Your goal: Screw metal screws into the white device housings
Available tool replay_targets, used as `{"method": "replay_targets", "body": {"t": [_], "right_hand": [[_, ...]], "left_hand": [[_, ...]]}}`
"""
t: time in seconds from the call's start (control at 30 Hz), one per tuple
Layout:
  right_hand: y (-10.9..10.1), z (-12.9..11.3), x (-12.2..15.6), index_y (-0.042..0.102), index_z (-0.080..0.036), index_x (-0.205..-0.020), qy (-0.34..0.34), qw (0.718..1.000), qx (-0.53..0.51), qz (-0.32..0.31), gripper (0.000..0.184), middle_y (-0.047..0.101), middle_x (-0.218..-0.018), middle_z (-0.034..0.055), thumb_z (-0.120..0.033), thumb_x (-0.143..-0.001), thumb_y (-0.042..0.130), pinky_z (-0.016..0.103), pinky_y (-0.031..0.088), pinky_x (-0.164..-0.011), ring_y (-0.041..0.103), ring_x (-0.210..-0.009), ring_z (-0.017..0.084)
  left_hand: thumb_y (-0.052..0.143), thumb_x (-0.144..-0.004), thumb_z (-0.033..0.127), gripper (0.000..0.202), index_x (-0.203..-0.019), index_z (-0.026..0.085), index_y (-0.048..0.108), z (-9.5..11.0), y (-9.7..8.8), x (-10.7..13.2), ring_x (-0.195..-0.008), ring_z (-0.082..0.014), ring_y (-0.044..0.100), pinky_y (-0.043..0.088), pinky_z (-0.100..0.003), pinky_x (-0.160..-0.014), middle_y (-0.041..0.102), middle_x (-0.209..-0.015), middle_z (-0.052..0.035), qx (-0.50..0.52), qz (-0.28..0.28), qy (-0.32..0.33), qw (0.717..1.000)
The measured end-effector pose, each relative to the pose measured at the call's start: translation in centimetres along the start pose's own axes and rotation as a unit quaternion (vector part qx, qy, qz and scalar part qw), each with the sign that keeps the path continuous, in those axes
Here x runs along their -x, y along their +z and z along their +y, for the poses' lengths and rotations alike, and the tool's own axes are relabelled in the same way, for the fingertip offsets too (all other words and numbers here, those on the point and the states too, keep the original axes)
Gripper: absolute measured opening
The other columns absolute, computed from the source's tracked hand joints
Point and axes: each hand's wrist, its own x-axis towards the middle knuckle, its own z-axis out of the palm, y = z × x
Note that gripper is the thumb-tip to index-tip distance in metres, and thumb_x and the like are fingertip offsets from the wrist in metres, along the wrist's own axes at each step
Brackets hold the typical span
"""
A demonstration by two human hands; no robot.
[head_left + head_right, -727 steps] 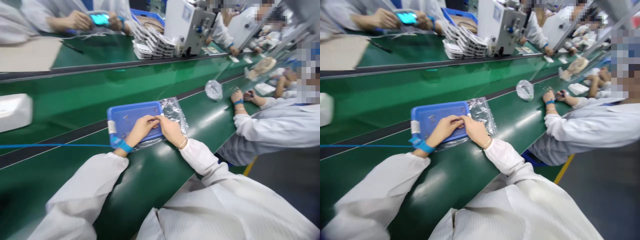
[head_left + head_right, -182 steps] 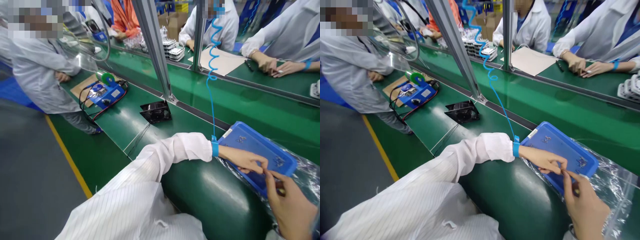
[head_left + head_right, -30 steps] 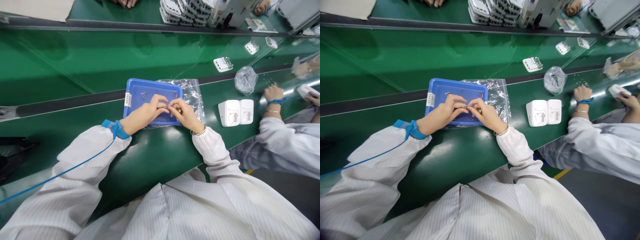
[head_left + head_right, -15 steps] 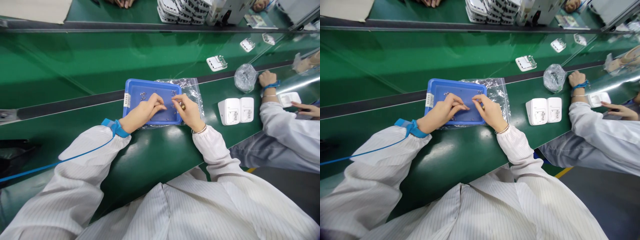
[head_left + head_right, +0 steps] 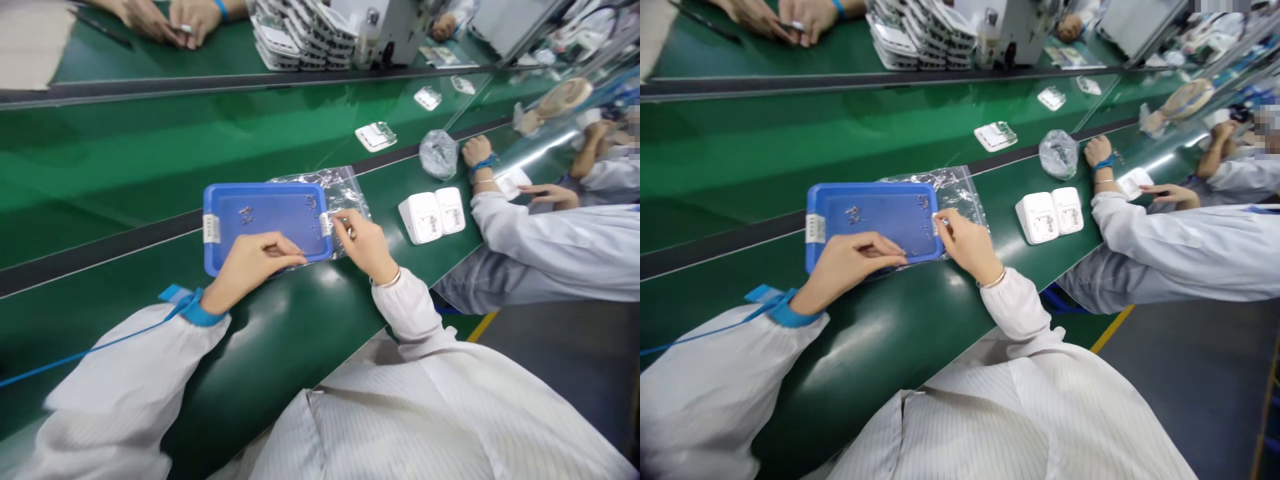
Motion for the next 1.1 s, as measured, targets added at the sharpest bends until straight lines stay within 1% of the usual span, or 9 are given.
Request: {"method": "replay_targets", "body": {"t": [0.23,0.43,0.53,0.63,0.7,0.77,0.87,0.97,1.1], "right_hand": [[-0.9,-0.2,8.3,0.064,-0.023,-0.095,0.064,0.987,-0.069,0.133,0.024,0.063,-0.059,-0.0025,-0.042,-0.093,0.048,0.026,0.044,-0.049,0.053,-0.045,0.010],[-1.7,0.5,8.3,0.059,-0.022,-0.087,0.075,0.988,-0.094,0.096,0.023,0.049,-0.048,-0.0080,-0.041,-0.093,0.048,0.023,0.041,-0.048,0.047,-0.041,0.008],[-3.1,1.5,8.1,0.060,-0.022,-0.088,0.089,0.993,-0.027,0.074,0.024,0.045,-0.048,-0.0085,-0.042,-0.094,0.048,0.021,0.040,-0.049,0.044,-0.042,0.008],[-4.6,4.5,8.0,0.062,-0.019,-0.098,0.113,0.984,0.059,0.128,0.028,0.058,-0.069,0.0002,-0.041,-0.094,0.045,0.024,0.045,-0.058,0.055,-0.059,0.012],[-5.5,7.2,8.0,0.057,-0.014,-0.119,0.170,0.963,0.153,0.144,0.038,0.061,-0.107,0.0142,-0.040,-0.095,0.042,0.029,0.049,-0.063,0.063,-0.081,0.018],[-6.0,9.1,8.2,0.047,-0.009,-0.133,0.238,0.932,0.256,0.096,0.050,0.045,-0.134,0.0250,-0.039,-0.094,0.042,0.033,0.050,-0.063,0.065,-0.090,0.024],[-5.8,9.2,8.9,0.050,-0.006,-0.131,0.264,0.915,0.304,0.002,0.049,0.048,-0.131,0.0273,-0.039,-0.095,0.040,0.035,0.050,-0.059,0.067,-0.078,0.025],[-4.8,6.0,9.8,0.058,-0.011,-0.125,0.218,0.938,0.268,-0.042,0.042,0.059,-0.117,0.0215,-0.037,-0.097,0.039,0.037,0.053,-0.065,0.068,-0.082,0.027],[-3.7,-0.2,10.8,0.050,-0.017,-0.138,0.088,0.974,0.112,-0.175,0.045,0.060,-0.128,0.0163,-0.033,-0.095,0.046,0.042,0.057,-0.086,0.065,-0.109,0.028]], "left_hand": [[0.073,-0.079,0.046,0.023,-0.081,0.024,0.072,-1.3,2.4,2.8,-0.090,-0.0227,0.069,0.060,-0.034,-0.085,0.073,-0.094,-0.0029,0.037,-0.051,-0.007,0.998],[0.076,-0.077,0.035,0.017,-0.072,0.023,0.065,-0.9,3.5,3.3,-0.089,-0.0215,0.067,0.061,-0.034,-0.083,0.069,-0.095,-0.0040,0.122,-0.018,-0.009,0.992],[0.075,-0.077,0.033,0.020,-0.068,0.021,0.062,-1.8,3.4,3.6,-0.086,-0.0198,0.067,0.061,-0.033,-0.078,0.067,-0.096,-0.0044,0.148,-0.016,-0.027,0.988],[0.075,-0.076,0.033,0.020,-0.070,0.021,0.060,-2.5,3.3,4.3,-0.086,-0.0200,0.067,0.061,-0.033,-0.080,0.067,-0.091,-0.0045,0.137,0.004,-0.018,0.990],[0.075,-0.076,0.034,0.019,-0.073,0.022,0.061,-2.6,3.3,5.0,-0.086,-0.0203,0.067,0.061,-0.034,-0.082,0.067,-0.088,-0.0040,0.114,0.016,-0.010,0.993],[0.075,-0.077,0.037,0.019,-0.079,0.023,0.064,-2.4,3.3,5.8,-0.085,-0.0210,0.068,0.061,-0.033,-0.081,0.068,-0.087,-0.0041,0.094,0.012,-0.025,0.995],[0.077,-0.076,0.041,0.027,-0.095,0.024,0.067,-2.0,3.4,7.1,-0.088,-0.0229,0.069,0.062,-0.034,-0.082,0.072,-0.091,-0.0046,0.101,0.008,-0.075,0.992],[0.081,-0.071,0.041,0.037,-0.101,0.024,0.068,-1.8,3.8,8.2,-0.091,-0.0241,0.070,0.062,-0.037,-0.086,0.074,-0.092,-0.0045,0.146,0.026,-0.099,0.984],[0.082,-0.068,0.044,0.026,-0.073,0.021,0.072,-1.7,4.2,9.0,-0.083,-0.0233,0.070,0.063,-0.036,-0.078,0.074,-0.087,-0.0061,0.186,0.032,-0.081,0.979]]}}
